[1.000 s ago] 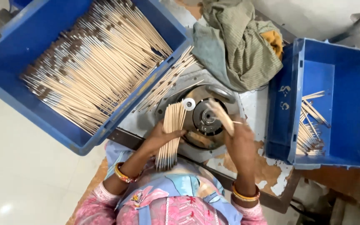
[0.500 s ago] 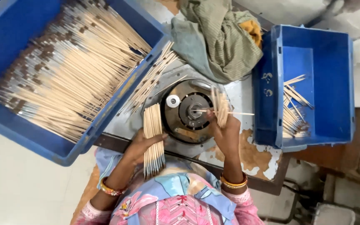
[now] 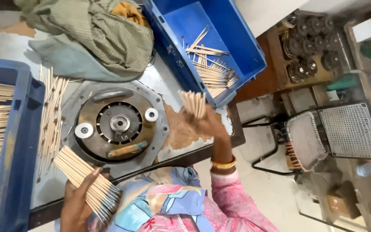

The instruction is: Feeding raw sticks into a processing machine and sorting sticks between blue bins in a manufacturing setting.

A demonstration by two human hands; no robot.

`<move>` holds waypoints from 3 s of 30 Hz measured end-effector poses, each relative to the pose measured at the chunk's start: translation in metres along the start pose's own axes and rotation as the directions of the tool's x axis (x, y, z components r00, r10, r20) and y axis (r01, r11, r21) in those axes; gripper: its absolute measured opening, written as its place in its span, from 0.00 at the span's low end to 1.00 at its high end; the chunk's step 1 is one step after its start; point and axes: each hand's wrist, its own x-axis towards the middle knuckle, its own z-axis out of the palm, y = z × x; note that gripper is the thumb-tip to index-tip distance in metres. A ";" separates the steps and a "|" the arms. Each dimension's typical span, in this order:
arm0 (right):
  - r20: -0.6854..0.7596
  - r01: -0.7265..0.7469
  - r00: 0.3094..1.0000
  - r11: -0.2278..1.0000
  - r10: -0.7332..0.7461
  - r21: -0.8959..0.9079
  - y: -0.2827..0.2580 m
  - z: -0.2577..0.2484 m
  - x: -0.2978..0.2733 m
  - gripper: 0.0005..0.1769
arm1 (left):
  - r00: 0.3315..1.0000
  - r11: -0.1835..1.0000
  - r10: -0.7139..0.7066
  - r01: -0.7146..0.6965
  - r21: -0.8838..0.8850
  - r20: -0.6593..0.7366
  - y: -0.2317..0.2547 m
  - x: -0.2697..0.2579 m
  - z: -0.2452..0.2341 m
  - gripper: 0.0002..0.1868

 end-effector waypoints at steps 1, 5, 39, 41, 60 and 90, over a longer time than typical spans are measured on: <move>-0.067 0.145 0.984 0.955 -0.167 -0.258 -0.011 -0.036 0.015 0.09 | 1.000 1.000 0.026 -0.026 -0.008 -0.003 0.000 0.000 0.000 0.20; -0.243 -0.086 0.944 0.547 -0.222 -0.832 0.076 -0.157 0.070 0.15 | 0.998 0.998 0.058 -0.058 -0.011 -0.004 -0.001 -0.007 0.006 0.20; -0.219 0.188 0.924 0.871 -0.314 -0.454 -0.063 0.120 0.003 0.16 | 0.987 0.985 0.155 -0.157 -0.074 -0.029 0.002 -0.011 -0.002 0.23; -0.159 0.240 0.921 0.839 -0.356 -0.488 -0.062 0.122 -0.002 0.16 | 0.994 0.972 0.106 -0.112 -0.208 -0.037 -0.003 -0.004 -0.001 0.24; -0.020 0.090 0.994 0.929 -0.105 -0.359 -0.023 0.182 0.020 0.11 | 0.966 0.968 0.222 -0.234 0.086 0.130 -0.008 -0.007 0.001 0.19; 0.400 0.476 0.861 0.775 -0.314 -0.416 -0.013 0.159 0.006 0.11 | 0.882 0.735 0.392 -0.470 0.489 0.260 0.028 -0.018 0.026 0.22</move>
